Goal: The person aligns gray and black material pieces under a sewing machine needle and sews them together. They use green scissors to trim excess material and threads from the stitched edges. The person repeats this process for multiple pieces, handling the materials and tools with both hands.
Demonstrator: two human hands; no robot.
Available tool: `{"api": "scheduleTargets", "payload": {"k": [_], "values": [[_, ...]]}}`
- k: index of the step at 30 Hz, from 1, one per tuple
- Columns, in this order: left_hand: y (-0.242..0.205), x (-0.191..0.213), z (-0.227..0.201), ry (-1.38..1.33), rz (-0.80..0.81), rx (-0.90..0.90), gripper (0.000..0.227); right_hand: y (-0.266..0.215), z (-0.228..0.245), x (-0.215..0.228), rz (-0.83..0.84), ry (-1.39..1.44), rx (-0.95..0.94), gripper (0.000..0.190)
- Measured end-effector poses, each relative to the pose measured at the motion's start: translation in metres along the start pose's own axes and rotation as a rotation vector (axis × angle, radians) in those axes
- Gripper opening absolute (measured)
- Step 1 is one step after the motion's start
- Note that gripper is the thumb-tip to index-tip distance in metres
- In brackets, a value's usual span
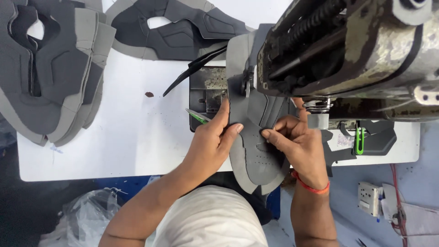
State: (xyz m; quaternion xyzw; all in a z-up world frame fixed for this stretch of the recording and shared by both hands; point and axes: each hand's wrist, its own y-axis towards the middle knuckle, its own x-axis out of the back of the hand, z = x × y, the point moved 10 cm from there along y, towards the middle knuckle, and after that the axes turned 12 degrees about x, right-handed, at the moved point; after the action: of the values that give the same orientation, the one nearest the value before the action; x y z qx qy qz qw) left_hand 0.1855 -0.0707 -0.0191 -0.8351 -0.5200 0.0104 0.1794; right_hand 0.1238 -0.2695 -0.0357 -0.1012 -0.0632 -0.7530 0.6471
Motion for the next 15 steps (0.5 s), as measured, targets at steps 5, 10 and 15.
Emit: {"api": "scheduleTargets", "payload": {"k": [5,10,15], "values": [[0.010,-0.002,-0.001,0.010,0.007,0.039,0.066,0.020,0.018,-0.001,-0.021,0.040,-0.035,0.037],[0.018,0.000,-0.004,-0.019,-0.007,0.007,0.065,0.026,0.006,0.000,0.004,0.011,-0.125,0.014],[0.029,0.004,-0.012,0.034,-0.026,-0.017,0.065,0.036,0.007,0.000,0.005,0.040,-0.102,0.014]]}}
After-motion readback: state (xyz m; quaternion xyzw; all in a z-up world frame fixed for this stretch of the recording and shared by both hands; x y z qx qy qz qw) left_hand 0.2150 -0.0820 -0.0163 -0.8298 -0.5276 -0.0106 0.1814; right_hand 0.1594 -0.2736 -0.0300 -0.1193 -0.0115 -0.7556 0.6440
